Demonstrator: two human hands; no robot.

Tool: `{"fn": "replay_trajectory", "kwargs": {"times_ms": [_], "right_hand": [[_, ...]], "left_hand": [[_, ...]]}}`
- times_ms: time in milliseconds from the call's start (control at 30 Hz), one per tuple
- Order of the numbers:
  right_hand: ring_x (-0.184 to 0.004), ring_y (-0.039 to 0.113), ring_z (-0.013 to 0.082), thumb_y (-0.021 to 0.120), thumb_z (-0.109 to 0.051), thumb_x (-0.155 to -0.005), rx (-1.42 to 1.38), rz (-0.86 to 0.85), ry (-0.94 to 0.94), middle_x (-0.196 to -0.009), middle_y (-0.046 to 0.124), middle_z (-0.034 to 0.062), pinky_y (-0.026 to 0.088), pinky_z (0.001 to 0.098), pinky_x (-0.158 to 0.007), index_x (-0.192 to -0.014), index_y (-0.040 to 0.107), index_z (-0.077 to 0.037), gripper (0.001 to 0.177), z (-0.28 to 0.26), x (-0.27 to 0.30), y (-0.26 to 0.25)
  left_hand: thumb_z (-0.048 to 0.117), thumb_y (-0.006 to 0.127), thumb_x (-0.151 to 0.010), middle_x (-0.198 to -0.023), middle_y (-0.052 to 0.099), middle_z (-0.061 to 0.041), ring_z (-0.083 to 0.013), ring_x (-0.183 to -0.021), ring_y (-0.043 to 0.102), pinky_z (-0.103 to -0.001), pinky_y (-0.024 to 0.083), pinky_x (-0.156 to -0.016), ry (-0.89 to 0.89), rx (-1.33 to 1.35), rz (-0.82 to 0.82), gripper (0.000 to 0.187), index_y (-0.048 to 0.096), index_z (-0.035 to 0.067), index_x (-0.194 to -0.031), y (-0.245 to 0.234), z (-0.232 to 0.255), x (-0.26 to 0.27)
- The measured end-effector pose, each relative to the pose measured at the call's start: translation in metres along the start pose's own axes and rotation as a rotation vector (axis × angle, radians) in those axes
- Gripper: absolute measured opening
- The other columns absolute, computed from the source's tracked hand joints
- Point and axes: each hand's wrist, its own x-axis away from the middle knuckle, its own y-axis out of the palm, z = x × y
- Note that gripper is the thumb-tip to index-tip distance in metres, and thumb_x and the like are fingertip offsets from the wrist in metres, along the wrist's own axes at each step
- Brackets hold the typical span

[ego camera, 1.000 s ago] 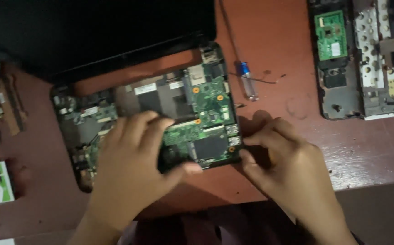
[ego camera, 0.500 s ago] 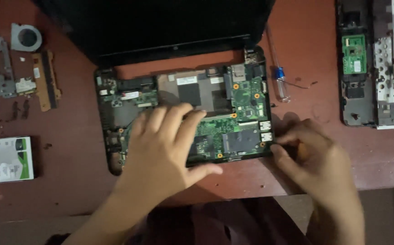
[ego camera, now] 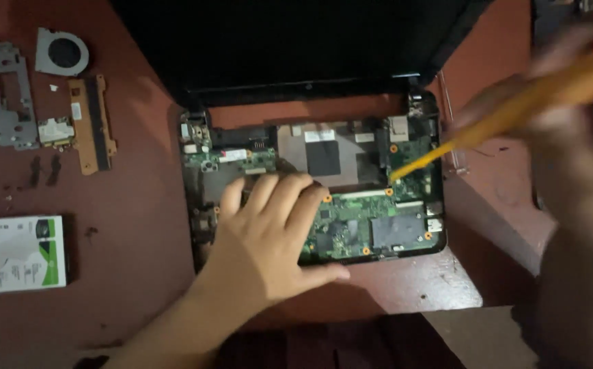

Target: The person uses a screwdriver to remove screws from the laptop's motherboard and then detaches the motherboard from the laptop chassis. The person handles the motherboard and the laptop body while working on a table.

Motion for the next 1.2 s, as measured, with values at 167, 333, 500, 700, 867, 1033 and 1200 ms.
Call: {"fn": "replay_trajectory", "kwargs": {"times_ms": [167,333,500,700,867,1033,1200], "right_hand": [[-0.091,0.076,0.0246,0.055,-0.014,-0.102,0.045,-0.173,-0.327,-0.12,0.053,0.0234,0.061,0.0434,-0.11,-0.139,0.027,-0.002,0.048,-0.042,-0.038,0.024],[-0.091,0.075,0.0176,0.064,-0.019,-0.096,0.051,-0.18,-0.263,-0.104,0.065,0.0104,0.06,0.0264,-0.085,-0.134,0.035,-0.005,0.05,-0.022,-0.035,0.025],[-0.098,0.071,0.0248,0.063,-0.023,-0.1,0.253,-0.129,-0.053,-0.111,0.064,0.0137,0.057,0.0361,-0.091,-0.139,0.041,-0.002,0.049,0.017,-0.028,-0.009],[-0.104,0.063,0.0382,0.071,-0.008,-0.109,0.524,-0.057,0.442,-0.127,0.06,0.0242,0.055,0.0493,-0.074,-0.144,0.059,0.005,0.039,0.059,-0.033,-0.036],[-0.084,0.068,0.0213,0.08,-0.043,-0.1,1.069,-0.217,-0.002,-0.12,0.066,0.017,0.059,0.0337,-0.064,-0.108,0.081,-0.013,0.031,0.066,-0.028,-0.029],[-0.091,0.069,0.0205,0.07,-0.045,-0.086,1.132,-0.337,0.277,-0.102,0.071,0.0057,0.058,0.0364,-0.062,-0.086,0.08,-0.028,0.019,0.009,-0.044,0.006],[-0.088,0.068,0.0268,0.066,-0.028,-0.084,1.053,-0.227,0.37,-0.096,0.069,0.0038,0.055,0.0441,-0.063,-0.081,0.076,-0.024,0.011,0.021,-0.035,-0.004]], "left_hand": [[0.093,0.079,-0.06,-0.124,0.064,-0.005,-0.0241,-0.108,0.06,-0.054,0.045,-0.095,-0.013,0.049,0.037,0.105,0.065,0.01,-0.123,-0.004,-0.001,0.0],[0.086,0.072,-0.069,-0.127,0.063,-0.006,-0.0248,-0.111,0.06,-0.054,0.043,-0.093,-0.026,0.1,-0.022,0.094,0.064,0.011,-0.126,-0.01,-0.002,-0.002],[0.09,0.08,-0.061,-0.127,0.065,-0.004,-0.0227,-0.109,0.061,-0.05,0.043,-0.09,-0.016,0.063,-0.053,0.101,0.067,0.014,-0.125,-0.006,-0.004,-0.003],[0.09,0.072,-0.07,-0.13,0.065,-0.005,-0.0258,-0.115,0.061,-0.064,0.044,-0.091,-0.025,0.122,-0.148,0.096,0.066,0.015,-0.13,0.004,-0.003,0.002],[0.091,0.06,-0.077,-0.137,0.06,-0.003,-0.0265,-0.121,0.055,-0.064,0.035,-0.1,-0.057,0.121,-0.214,0.095,0.061,0.017,-0.138,0.007,-0.004,0.005],[0.089,0.061,-0.077,-0.133,0.062,-0.003,-0.0255,-0.116,0.058,-0.062,0.038,-0.094,-0.032,0.124,-0.147,0.091,0.064,0.015,-0.131,0.003,-0.005,-0.001],[0.083,0.036,-0.09,-0.128,0.063,-0.006,-0.0267,-0.108,0.059,-0.057,0.039,-0.092,-0.013,0.13,-0.109,0.085,0.065,0.013,-0.128,-0.001,-0.005,-0.003]]}}
